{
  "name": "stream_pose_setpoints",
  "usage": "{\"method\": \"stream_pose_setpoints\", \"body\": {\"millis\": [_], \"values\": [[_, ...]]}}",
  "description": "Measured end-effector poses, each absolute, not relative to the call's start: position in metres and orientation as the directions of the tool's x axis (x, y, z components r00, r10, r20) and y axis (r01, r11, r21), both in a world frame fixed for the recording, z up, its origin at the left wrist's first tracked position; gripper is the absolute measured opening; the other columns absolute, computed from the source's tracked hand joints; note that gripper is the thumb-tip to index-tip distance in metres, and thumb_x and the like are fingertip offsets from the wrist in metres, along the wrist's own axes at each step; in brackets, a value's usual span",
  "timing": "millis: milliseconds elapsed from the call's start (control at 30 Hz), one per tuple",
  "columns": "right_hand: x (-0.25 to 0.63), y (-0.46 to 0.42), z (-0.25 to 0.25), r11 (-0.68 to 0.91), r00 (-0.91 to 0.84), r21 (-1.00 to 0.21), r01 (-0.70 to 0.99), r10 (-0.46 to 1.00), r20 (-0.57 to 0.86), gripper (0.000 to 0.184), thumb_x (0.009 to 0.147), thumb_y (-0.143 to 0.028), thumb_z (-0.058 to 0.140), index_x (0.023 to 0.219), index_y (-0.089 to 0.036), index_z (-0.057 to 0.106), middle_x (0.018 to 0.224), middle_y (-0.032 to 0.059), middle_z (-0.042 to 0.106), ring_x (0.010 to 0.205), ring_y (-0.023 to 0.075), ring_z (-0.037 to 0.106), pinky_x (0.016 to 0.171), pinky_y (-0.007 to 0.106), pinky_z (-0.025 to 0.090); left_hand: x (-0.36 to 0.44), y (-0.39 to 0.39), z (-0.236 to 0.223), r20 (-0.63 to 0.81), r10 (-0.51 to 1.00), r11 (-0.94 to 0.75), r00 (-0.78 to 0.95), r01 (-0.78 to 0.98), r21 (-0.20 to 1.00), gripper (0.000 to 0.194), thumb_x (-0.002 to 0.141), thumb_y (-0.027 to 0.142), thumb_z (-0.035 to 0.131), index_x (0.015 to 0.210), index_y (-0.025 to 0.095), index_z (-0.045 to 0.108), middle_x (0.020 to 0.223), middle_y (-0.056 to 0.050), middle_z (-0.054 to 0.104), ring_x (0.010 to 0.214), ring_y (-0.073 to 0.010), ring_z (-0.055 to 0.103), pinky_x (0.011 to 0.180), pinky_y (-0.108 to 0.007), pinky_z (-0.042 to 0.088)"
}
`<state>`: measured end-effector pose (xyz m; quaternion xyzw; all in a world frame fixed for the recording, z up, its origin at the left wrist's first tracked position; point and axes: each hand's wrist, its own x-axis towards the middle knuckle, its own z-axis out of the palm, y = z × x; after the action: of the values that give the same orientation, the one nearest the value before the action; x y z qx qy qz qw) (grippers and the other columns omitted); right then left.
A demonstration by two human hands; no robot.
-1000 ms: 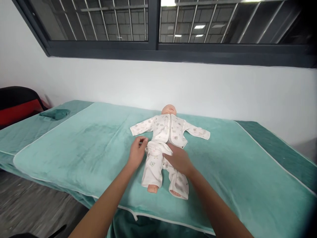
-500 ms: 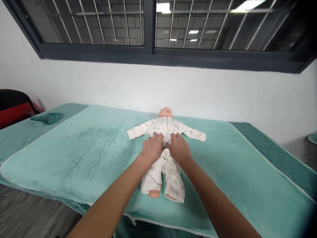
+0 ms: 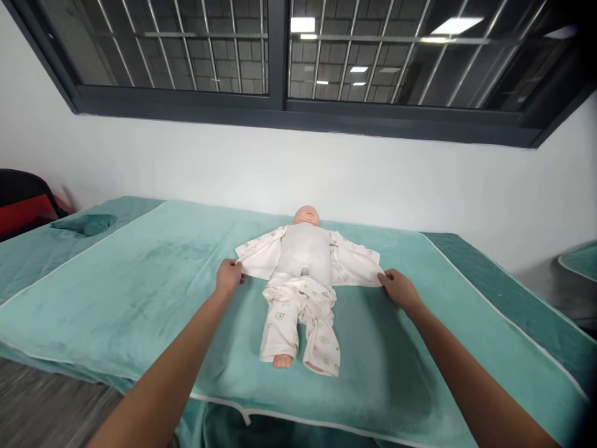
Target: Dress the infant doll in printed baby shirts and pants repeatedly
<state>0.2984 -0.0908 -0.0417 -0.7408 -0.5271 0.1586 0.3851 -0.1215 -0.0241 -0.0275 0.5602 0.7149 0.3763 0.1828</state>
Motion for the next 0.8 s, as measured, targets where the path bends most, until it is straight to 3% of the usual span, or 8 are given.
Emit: {"method": "stream_pose_setpoints", "body": {"millis": [100,167,300,367,533,667,800], "values": [[0.292,-0.106,-0.054,-0.118,0.387,-0.736,0.667,0.899,0.207,0.023,0.074,-0.044,0.057,0.073,-0.021,0.055,0.070,0.0041,0.063,0.062,0.0188,0.055,0.060,0.031,0.040,-0.114,-0.037,-0.034,0.258,0.903,0.031,-0.343,0.652,0.758,0.025,0.081,0.019,0.051,0.105,0.013,0.053,0.104,-0.013,0.059,0.081,-0.0205,0.063,0.076,-0.037,0.052],[0.267,-0.111,-0.056,-0.031,0.296,-0.753,0.657,0.930,0.219,0.023,0.079,-0.045,0.055,0.084,-0.022,0.059,0.083,0.0039,0.066,0.072,0.0185,0.059,0.067,0.031,0.044,-0.096,-0.046,-0.031,0.327,0.905,-0.076,-0.271,0.654,0.752,0.028,0.080,0.022,0.055,0.107,0.018,0.056,0.113,-0.010,0.056,0.091,-0.0186,0.061,0.085,-0.034,0.049],[0.207,-0.113,-0.050,0.234,-0.059,-0.835,0.498,0.970,0.236,0.018,0.085,-0.040,0.054,0.087,-0.024,0.062,0.088,0.0017,0.065,0.083,0.0176,0.060,0.073,0.029,0.047,-0.068,-0.061,-0.015,0.257,0.936,-0.349,0.241,0.538,0.767,0.017,0.083,0.032,0.054,0.088,0.020,0.065,0.087,-0.002,0.062,0.081,-0.0163,0.059,0.076,-0.028,0.047],[0.192,-0.114,-0.046,0.325,-0.168,-0.831,0.452,0.945,0.279,0.014,0.085,-0.035,0.055,0.086,-0.023,0.061,0.087,0.0018,0.063,0.083,0.0176,0.058,0.073,0.030,0.046,-0.070,-0.068,-0.007,0.189,0.883,-0.402,0.430,0.483,0.778,0.021,0.084,0.037,0.055,0.088,0.020,0.066,0.087,-0.002,0.061,0.080,-0.0163,0.057,0.075,-0.028,0.045],[0.198,-0.122,-0.039,0.418,-0.316,-0.779,0.468,0.902,0.294,0.015,0.081,-0.028,0.065,0.094,-0.025,0.058,0.096,0.0014,0.060,0.092,0.0184,0.054,0.083,0.033,0.043,-0.098,-0.087,0.014,-0.063,0.800,-0.313,0.596,0.504,0.805,0.034,0.078,0.043,0.064,0.106,0.023,0.063,0.099,-0.002,0.059,0.092,-0.0182,0.055,0.080,-0.027,0.044],[0.202,-0.126,-0.036,0.437,-0.355,-0.738,0.513,0.891,0.281,0.012,0.083,-0.028,0.064,0.090,-0.024,0.056,0.094,0.0008,0.059,0.086,0.0171,0.053,0.076,0.031,0.042,-0.101,-0.095,0.026,-0.220,0.716,-0.220,0.662,0.514,0.829,0.037,0.071,0.046,0.070,0.097,0.021,0.060,0.098,-0.001,0.057,0.078,-0.0160,0.057,0.063,-0.024,0.045],[0.192,-0.128,-0.029,0.511,-0.388,-0.694,0.507,0.855,0.345,0.006,0.085,-0.024,0.062,0.089,-0.023,0.057,0.092,0.0018,0.058,0.089,0.0176,0.053,0.077,0.031,0.041,-0.096,-0.089,0.028,-0.244,0.708,-0.179,0.662,0.503,0.845,0.036,0.083,0.055,0.052,0.078,0.020,0.057,0.066,0.000,0.060,0.059,-0.0158,0.056,0.057,-0.025,0.040]]}}
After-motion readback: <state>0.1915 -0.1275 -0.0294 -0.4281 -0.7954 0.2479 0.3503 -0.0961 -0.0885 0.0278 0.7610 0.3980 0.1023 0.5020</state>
